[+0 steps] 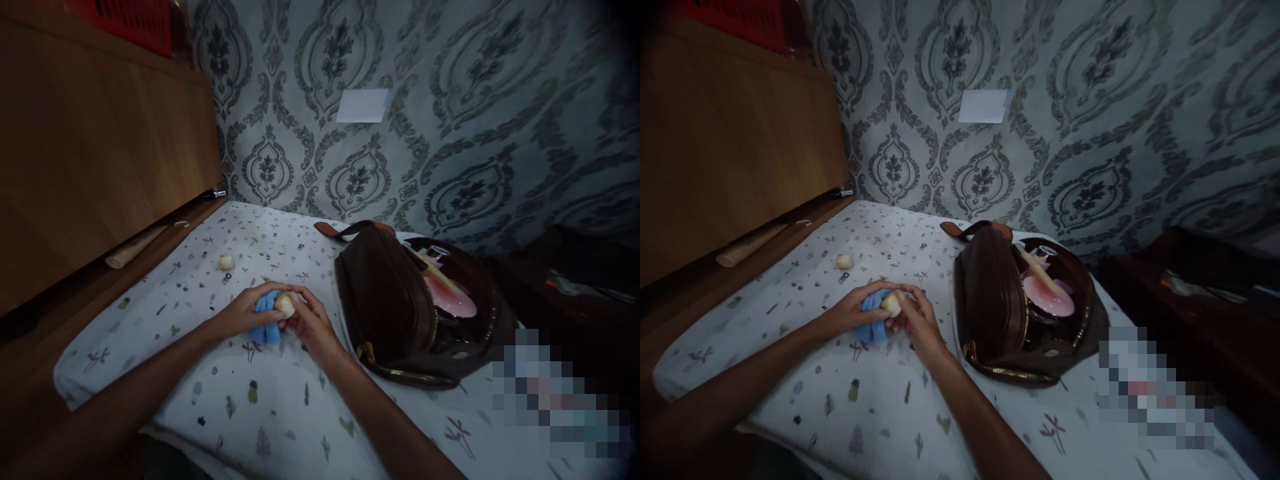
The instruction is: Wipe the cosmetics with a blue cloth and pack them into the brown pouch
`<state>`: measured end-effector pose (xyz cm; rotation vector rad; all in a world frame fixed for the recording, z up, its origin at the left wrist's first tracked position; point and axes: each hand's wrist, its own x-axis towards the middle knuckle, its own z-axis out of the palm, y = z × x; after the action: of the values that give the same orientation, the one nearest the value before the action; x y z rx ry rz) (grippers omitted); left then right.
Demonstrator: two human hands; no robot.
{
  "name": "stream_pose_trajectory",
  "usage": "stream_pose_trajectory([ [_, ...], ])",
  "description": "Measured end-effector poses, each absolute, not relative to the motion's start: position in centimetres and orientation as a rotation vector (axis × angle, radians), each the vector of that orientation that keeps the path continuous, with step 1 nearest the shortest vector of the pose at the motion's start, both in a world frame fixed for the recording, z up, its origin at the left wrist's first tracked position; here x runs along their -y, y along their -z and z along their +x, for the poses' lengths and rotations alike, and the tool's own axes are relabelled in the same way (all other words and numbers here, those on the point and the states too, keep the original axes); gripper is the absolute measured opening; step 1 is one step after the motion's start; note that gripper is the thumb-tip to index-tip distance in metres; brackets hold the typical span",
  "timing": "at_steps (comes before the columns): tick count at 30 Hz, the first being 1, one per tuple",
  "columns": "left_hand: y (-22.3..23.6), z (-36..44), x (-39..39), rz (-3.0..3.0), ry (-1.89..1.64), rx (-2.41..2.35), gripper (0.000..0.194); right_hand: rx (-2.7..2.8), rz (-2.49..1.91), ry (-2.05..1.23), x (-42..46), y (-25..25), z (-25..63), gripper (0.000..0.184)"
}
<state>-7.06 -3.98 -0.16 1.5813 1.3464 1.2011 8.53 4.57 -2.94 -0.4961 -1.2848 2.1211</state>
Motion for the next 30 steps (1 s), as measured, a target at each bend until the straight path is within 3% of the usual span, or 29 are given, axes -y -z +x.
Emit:
stream_pose_trajectory([
  [30,0.63,-7.33,3.75,1.511,-1.26,-1.455,0.038,1.275,-0.422,-2.181,-4.75,2.91,8.52,0.042],
])
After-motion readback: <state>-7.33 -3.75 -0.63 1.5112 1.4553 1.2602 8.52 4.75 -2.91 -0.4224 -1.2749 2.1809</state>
